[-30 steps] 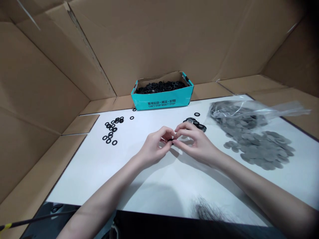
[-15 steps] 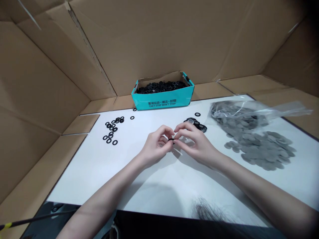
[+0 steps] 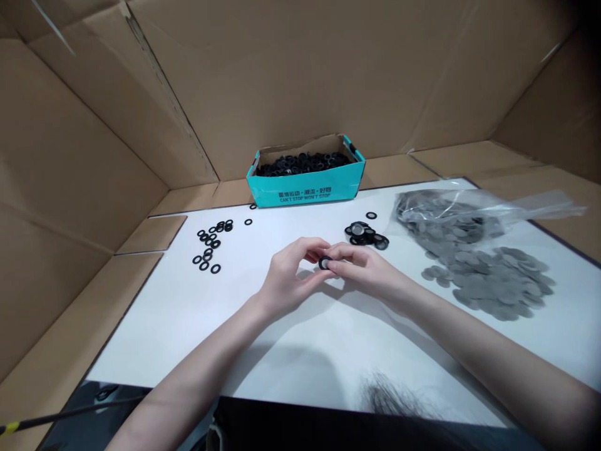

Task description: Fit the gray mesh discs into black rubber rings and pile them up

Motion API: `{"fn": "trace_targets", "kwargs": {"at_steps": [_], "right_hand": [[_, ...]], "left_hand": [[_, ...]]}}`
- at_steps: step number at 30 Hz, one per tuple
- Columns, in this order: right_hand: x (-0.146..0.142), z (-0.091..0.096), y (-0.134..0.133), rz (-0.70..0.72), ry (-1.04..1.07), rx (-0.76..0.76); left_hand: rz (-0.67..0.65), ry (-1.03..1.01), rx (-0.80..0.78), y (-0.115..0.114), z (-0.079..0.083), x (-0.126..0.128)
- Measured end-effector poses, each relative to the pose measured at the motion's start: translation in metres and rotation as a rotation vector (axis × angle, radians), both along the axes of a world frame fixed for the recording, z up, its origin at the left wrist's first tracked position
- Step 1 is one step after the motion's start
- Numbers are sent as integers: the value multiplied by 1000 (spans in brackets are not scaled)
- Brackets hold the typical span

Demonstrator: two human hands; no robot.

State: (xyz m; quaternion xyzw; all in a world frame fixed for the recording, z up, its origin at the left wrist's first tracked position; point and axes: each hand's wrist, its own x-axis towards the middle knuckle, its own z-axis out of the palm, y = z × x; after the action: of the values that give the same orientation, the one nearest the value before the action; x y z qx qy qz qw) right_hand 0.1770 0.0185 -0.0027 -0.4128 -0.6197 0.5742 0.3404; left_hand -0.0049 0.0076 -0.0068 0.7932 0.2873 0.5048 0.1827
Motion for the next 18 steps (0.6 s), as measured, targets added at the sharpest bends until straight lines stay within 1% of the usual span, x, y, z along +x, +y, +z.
{"fn": "trace_targets", "kwargs": {"at_steps": [3,7,13,18], "right_hand": [[-1,0,-2,13,43,-59],[-1,-2,-3,14,69,-107],[-1,-4,-3,16,94,-134],[-1,-5,-3,46,167,-115]], "left_hand": [[10,43,56,0,0,0],[18,92,76,-1,-1,1],[11,62,98,-2,-3,2],[11,86,132,-2,0,1]]}}
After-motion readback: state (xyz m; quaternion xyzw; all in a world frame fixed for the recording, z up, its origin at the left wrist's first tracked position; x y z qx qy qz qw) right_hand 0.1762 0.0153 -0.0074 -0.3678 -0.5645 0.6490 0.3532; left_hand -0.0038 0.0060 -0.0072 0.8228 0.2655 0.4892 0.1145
